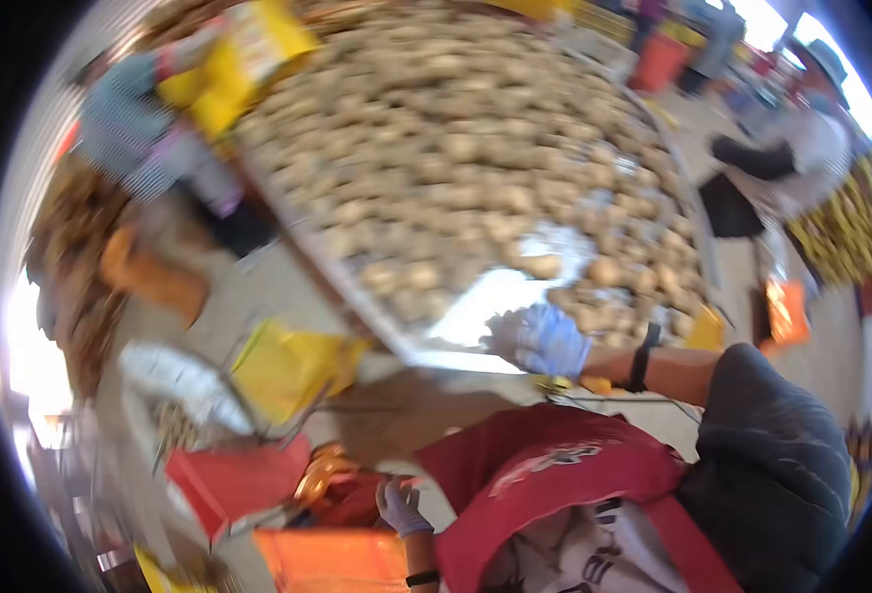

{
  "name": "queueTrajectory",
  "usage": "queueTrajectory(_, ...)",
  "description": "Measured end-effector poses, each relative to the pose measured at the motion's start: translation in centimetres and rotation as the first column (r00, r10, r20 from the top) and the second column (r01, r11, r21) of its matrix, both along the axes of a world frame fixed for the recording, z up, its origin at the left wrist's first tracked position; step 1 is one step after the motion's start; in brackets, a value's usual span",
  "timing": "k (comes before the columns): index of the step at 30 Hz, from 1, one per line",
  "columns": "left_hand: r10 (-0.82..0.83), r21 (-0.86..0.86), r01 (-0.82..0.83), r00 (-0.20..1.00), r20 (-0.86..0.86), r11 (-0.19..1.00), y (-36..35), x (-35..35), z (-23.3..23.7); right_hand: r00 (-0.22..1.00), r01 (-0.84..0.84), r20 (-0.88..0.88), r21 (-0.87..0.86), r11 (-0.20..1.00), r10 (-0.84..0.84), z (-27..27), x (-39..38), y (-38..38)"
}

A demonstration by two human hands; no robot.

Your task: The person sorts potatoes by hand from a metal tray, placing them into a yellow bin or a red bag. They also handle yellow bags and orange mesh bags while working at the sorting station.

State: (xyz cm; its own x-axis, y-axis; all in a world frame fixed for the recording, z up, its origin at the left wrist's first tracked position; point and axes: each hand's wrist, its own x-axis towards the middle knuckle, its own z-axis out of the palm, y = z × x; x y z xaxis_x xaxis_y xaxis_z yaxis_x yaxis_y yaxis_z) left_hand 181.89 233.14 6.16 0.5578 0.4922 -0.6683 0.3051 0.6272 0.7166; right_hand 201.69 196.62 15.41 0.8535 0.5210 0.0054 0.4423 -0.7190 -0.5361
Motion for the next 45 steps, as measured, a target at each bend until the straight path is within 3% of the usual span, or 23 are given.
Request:
queueTrajectory(2,-0.456,0.326,0.381,0.868,0.196,0.865,-7.5,4.4,1.4,0.956,0.259,0.201,-0.254,0.932,-0.211,2.5,-0.7,-7.8)
queueTrajectory(4,-0.865,0.87,0.384,0.494,0.09,0.31,-14.9,10.7,7.9,0.951,0.3,0.217,-0.487,0.821,-0.219,0.7,-2.3,-14.3)
queueTrajectory(6,-0.941,0.859,0.509,0.313,-0.125,0.055,-21.8,15.1,10.5,0.981,0.194,0.104,-0.501,0.843,-0.164,-1.8,-4.8,-20.5)
queueTrajectory(7,-0.935,0.922,0.363,0.261,-0.242,-0.138,-25.0,17.3,10.2,0.986,0.165,0.059,-0.502,0.849,-0.156,-1.6,-5.6,-22.8)
queueTrajectory(9,-0.81,0.857,0.377,0.337,-0.481,-0.352,-30.7,19.8,9.9,0.981,0.19,0.06,-0.461,0.867,-0.183,-1.9,-7.7,-26.7)
queueTrajectory(11,-0.763,0.612,0.73,0.198,-0.615,-0.304,-34.7,21.0,9.7,0.978,0.192,0.015,-0.472,0.861,-0.21,-1.0,-8.9,-29.5)
queueTrajectory(14,-0.77,0.721,0.628,0.292,-0.568,-0.293,-38.0,18.9,6.7,0.951,0.308,0.103,-0.32,0.896,-0.29,0.0,-7.8,-32.0)
queueTrajectory(16,-0.773,0.668,0.673,0.223,-0.593,-0.318,-40.4,17.9,7.2,0.931,0.339,0.194,-0.148,0.929,-0.309,1.9,-5.0,-31.9)
queueTrajectory(19,-0.839,0.803,0.494,0.234,-0.492,-0.333,-43.3,16.1,4.6,0.962,0.196,0.201,-0.028,0.98,-0.187,0.3,0.9,-28.9)
queueTrajectory(20,-0.841,0.859,0.331,0.251,-0.479,-0.391,-44.2,15.0,2.0,0.966,0.172,0.207,-0.071,0.982,-0.154,-0.8,1.3,-29.0)
queueTrajectory(22,-0.866,0.886,0.28,0.24,-0.437,-0.37,-46.5,13.2,2.9,0.972,0.123,0.219,-0.147,0.981,-0.089,-3.0,2.1,-28.1)
queueTrajectory(26,-0.981,0.753,0.643,0.013,-0.194,-0.14,-47.6,13.0,7.9,0.986,-0.058,0.132,-0.321,0.945,0.106,-1.9,0.0,-31.7)
queueTrajectory(28,-0.967,0.87,0.442,0.021,-0.252,-0.217,-44.5,14.5,7.4,0.973,-0.064,0.175,-0.424,0.903,0.151,-1.1,-1.1,-33.1)
queueTrajectory(29,-0.961,0.911,0.327,0.025,-0.274,-0.252,-42.4,16.1,6.9,0.997,-0.037,0.043,-0.437,0.899,0.062,-0.1,-0.5,-33.2)
queueTrajectory(31,-0.848,0.908,0.166,0.325,-0.419,-0.385,-38.4,20.4,5.8,0.969,0.013,-0.212,-0.463,0.886,-0.125,1.9,1.8,-32.4)
queueTrajectory(32,-0.754,0.896,0.185,0.487,-0.44,-0.404,-37.3,22.2,6.4,0.982,0.102,0.179,-0.217,0.971,-0.063,-0.5,3.5,-32.7)
queueTrajectory(33,-0.619,0.9,0.317,0.654,-0.435,-0.297,-37.7,24.0,9.0,0.961,0.166,0.245,-0.128,0.978,-0.131,0.6,6.0,-31.1)
queueTrajectory(34,-0.623,0.868,0.276,0.609,-0.491,-0.414,-37.5,25.3,9.0,0.93,0.22,0.308,-0.034,0.975,-0.2,1.8,8.9,-28.9)
queueTrajectory(36,-0.602,0.771,0.163,0.534,-0.594,-0.615,-37.4,27.7,8.3,0.856,0.377,0.433,-0.147,0.915,-0.283,-2.6,13.1,-26.9)
queueTrajectory(40,-0.528,0.667,0.154,0.494,-0.691,-0.729,-37.2,29.3,4.3,0.974,0.17,-0.05,-0.473,0.865,-0.219,0.3,11.4,-24.9)
queueTrajectory(42,-0.613,0.713,0.208,0.387,-0.688,-0.669,-37.8,27.5,4.4,0.982,0.179,0.015,-0.356,0.917,-0.186,-1.6,7.2,-26.4)
queueTrajectory(44,-0.753,0.742,0.441,0.196,-0.628,-0.504,-38.3,25.4,3.8,0.999,0.013,-0.025,-0.443,0.896,-0.027,-0.5,4.4,-27.4)
queueTrajectory(45,-0.742,0.758,0.428,0.249,-0.623,-0.492,-39.1,23.7,3.9,0.996,-0.071,-0.085,-0.491,0.868,0.033,0.9,4.1,-27.3)
